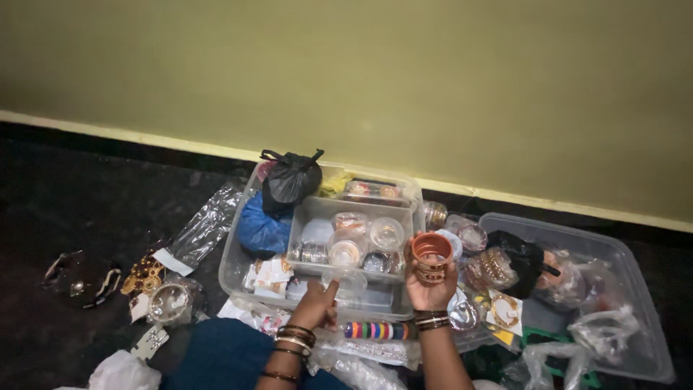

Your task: The person sits on the floor and organizes jewelry by placing bangles and other items into small plastic containers within a larger storage box. They handle multiple containers, open and close them, and arrange the contents neatly.

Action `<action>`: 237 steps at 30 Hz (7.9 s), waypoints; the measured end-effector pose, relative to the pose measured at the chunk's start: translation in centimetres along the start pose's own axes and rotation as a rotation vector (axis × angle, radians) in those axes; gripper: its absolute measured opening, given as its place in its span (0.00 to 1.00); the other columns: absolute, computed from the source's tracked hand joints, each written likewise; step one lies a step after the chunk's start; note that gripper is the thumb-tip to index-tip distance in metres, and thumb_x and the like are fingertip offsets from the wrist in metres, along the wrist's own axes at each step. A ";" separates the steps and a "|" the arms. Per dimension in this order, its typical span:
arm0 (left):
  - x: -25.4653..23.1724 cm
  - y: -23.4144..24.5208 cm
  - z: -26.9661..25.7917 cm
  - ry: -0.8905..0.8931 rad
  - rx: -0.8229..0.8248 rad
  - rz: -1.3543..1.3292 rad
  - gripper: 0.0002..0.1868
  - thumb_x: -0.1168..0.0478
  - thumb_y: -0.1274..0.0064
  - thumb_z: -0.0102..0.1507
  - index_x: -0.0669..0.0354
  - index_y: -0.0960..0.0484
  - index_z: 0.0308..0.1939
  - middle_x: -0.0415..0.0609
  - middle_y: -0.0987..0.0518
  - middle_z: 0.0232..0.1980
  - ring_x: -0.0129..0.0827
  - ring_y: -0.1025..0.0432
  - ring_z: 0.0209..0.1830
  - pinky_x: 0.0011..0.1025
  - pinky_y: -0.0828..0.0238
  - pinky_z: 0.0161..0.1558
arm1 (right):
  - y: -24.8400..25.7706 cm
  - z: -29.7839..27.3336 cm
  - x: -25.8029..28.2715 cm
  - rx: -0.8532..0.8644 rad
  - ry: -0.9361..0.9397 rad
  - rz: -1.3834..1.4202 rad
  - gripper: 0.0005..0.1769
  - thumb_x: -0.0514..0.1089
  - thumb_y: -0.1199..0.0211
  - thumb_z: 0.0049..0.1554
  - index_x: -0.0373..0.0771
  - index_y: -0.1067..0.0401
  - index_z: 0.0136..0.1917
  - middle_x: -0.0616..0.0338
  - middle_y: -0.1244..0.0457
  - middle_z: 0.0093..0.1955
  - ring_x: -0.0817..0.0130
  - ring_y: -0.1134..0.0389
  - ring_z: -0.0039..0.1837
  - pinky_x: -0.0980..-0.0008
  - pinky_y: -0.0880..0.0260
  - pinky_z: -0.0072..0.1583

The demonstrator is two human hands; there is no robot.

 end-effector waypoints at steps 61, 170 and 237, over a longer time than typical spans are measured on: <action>-12.3 1.0 -11.3 -0.239 0.045 0.522 0.17 0.60 0.57 0.66 0.71 0.22 0.30 0.55 0.20 0.19 0.40 0.25 0.14 0.38 0.27 0.20 | 5.1 -1.3 1.1 -0.063 -0.468 -0.539 0.51 0.49 0.22 0.48 0.41 0.46 0.78 0.45 0.43 0.74 0.47 0.38 0.72 0.62 0.24 0.55; -1.0 -0.4 -5.2 -0.088 0.654 -1.109 0.37 0.30 0.67 0.65 0.49 0.36 0.69 0.60 0.27 0.67 0.52 0.26 0.58 0.40 0.26 0.34 | 2.6 -17.5 -4.0 -0.533 -0.628 -2.221 0.40 0.42 0.20 0.35 0.41 0.35 0.59 0.53 0.33 0.55 0.61 0.28 0.58 0.64 0.27 0.61; -1.6 -0.8 -5.4 -0.118 0.619 -0.901 0.43 0.32 0.60 0.65 0.57 0.41 0.75 0.56 0.30 0.72 0.44 0.29 0.68 0.42 0.26 0.65 | -14.7 -0.4 -16.1 0.040 -0.931 -2.322 0.40 0.48 0.25 0.42 0.41 0.35 0.66 0.47 0.34 0.43 0.63 0.33 0.44 0.66 0.30 0.46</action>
Point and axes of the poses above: each hand's wrist, its own z-axis towards the middle knuckle, its own y-axis out of the back of the hand, x = y × z, the point moved 7 cm from there along z, towards the middle knuckle
